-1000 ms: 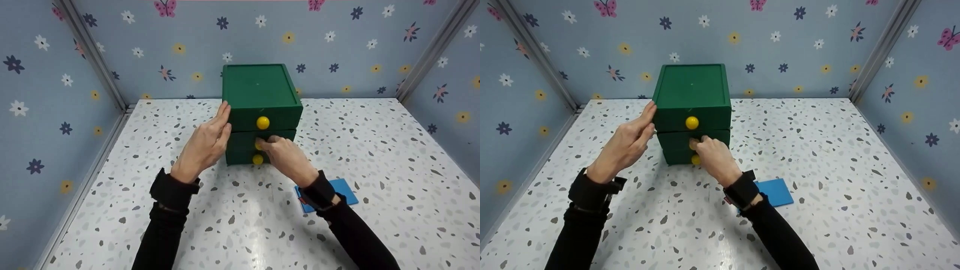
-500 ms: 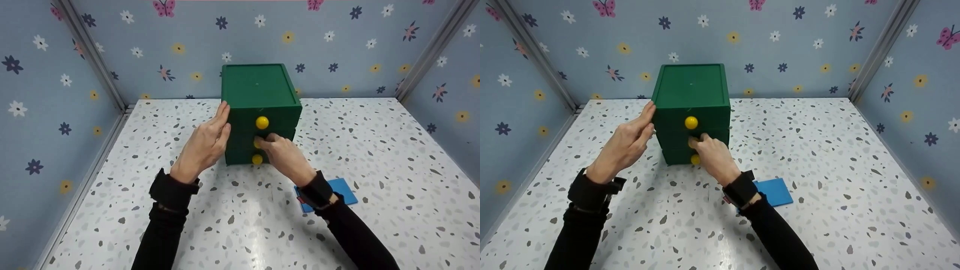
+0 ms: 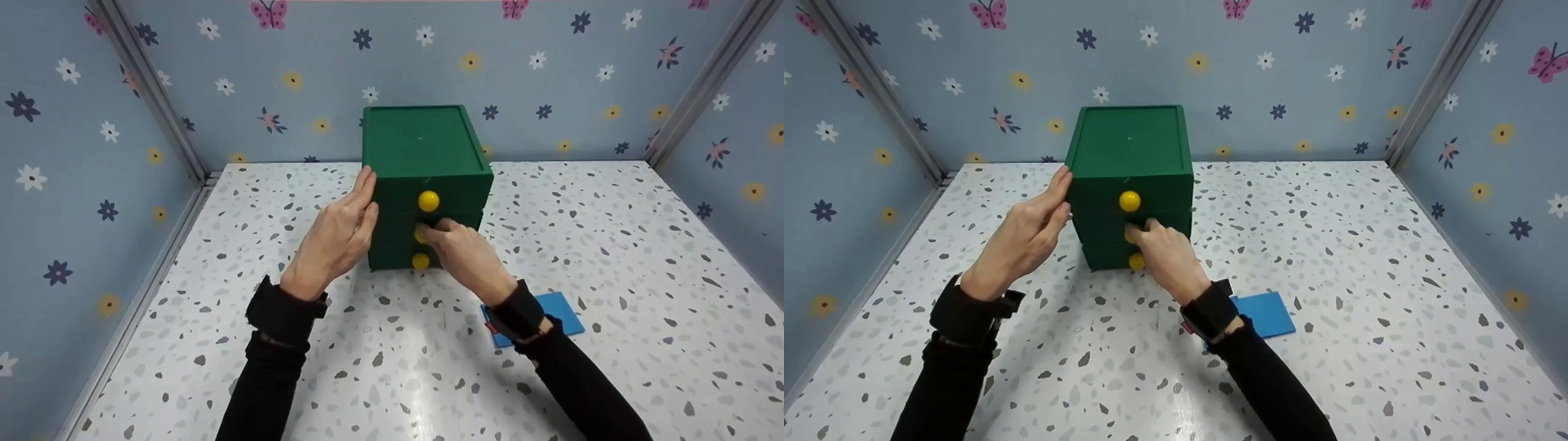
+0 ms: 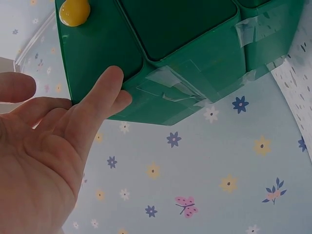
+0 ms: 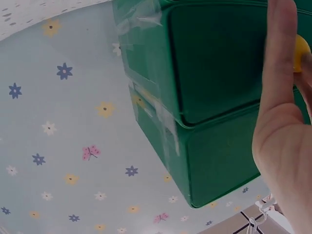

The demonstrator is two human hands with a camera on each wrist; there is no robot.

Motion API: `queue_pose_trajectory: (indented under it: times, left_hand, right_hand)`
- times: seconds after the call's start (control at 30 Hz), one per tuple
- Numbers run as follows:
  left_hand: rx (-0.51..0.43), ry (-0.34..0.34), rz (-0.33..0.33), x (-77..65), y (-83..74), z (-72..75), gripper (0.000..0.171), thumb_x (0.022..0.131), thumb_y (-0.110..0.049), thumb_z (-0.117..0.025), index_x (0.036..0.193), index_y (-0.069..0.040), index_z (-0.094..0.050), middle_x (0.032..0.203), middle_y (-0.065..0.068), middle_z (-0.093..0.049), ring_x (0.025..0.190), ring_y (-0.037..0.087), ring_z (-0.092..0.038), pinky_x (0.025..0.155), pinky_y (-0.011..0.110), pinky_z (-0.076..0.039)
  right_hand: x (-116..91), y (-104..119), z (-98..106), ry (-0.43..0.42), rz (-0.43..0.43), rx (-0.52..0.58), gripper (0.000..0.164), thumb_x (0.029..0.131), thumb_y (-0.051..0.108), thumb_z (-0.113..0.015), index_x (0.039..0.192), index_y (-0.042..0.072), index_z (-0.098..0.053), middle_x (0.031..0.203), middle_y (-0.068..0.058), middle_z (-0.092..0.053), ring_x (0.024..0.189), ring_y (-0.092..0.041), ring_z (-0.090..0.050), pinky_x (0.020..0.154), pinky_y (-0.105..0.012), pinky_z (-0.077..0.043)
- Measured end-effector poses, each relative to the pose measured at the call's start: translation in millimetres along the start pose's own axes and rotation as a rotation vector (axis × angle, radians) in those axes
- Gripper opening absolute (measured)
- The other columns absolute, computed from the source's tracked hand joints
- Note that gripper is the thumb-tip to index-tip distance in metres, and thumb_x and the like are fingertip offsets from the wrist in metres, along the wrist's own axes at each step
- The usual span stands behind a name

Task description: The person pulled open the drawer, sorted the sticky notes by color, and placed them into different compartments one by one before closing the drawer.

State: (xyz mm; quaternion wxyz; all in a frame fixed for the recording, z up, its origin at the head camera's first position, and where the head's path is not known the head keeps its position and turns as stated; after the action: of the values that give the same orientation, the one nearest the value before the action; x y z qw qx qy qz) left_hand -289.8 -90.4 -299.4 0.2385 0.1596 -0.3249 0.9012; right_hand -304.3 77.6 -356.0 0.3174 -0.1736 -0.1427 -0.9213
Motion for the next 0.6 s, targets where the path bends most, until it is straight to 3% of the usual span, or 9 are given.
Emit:
queue_pose_trajectory:
  times: [0.13,0.27,0.43,0.6]
  left_hand:
    - [-0.007,0.002,0.003,0.0,0.6,0.9,0.050,0.104,-0.028,-0.029,0.148,-0.005,-0.024,0.157,0.008,-0.020,0.137,0.019,-0.036,0.111,0.032,-0.035]
    - [-0.005,-0.001,0.000,0.6,0.1,1.1,0.050,0.104,-0.027,-0.030,0.148,-0.004,-0.025,0.156,0.009,-0.020,0.138,0.019,-0.035,0.111,0.031,-0.034]
    - [-0.007,-0.005,-0.016,2.0,0.0,1.9,0.050,0.104,-0.026,-0.030,0.148,-0.003,-0.025,0.156,0.010,-0.020,0.138,0.020,-0.035,0.112,0.032,-0.034]
    - [-0.014,0.000,-0.012,0.7,1.4,0.6,0.050,0.104,-0.026,-0.030,0.148,-0.004,-0.025,0.156,0.009,-0.020,0.137,0.020,-0.036,0.111,0.032,-0.035]
  right_hand:
    - [-3,9,4,0.025,0.026,-0.141,0.032,0.090,0.018,-0.064,0.122,0.019,-0.063,0.080,-0.010,-0.063,0.061,-0.021,-0.060,0.054,-0.028,-0.052]
    - [-7,19,9,0.024,0.067,-0.224,0.033,0.087,0.021,-0.068,0.119,0.025,-0.067,0.063,-0.004,-0.057,0.044,-0.015,-0.042,0.040,-0.023,-0.034]
    - [-10,27,0,0.108,0.120,-0.204,0.011,0.087,0.016,-0.066,0.087,0.023,-0.074,0.049,0.004,-0.035,0.041,-0.010,-0.031,0.038,-0.020,-0.020]
    - [-12,18,-15,0.194,0.073,-0.255,0.023,0.084,0.009,-0.066,0.063,0.014,-0.058,0.052,0.005,-0.022,0.043,-0.011,-0.027,0.039,-0.022,-0.018]
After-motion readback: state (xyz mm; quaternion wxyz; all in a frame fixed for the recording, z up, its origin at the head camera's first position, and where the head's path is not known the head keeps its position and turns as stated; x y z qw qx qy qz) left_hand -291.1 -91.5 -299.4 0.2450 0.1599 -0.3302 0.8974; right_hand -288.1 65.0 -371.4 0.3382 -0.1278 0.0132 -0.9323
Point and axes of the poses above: each hand's wrist, its own x-axis towards the middle knuckle, its own z-axis out of the back of the hand, y = z × x, the point moved 7 cm from there along x, towards the middle knuckle
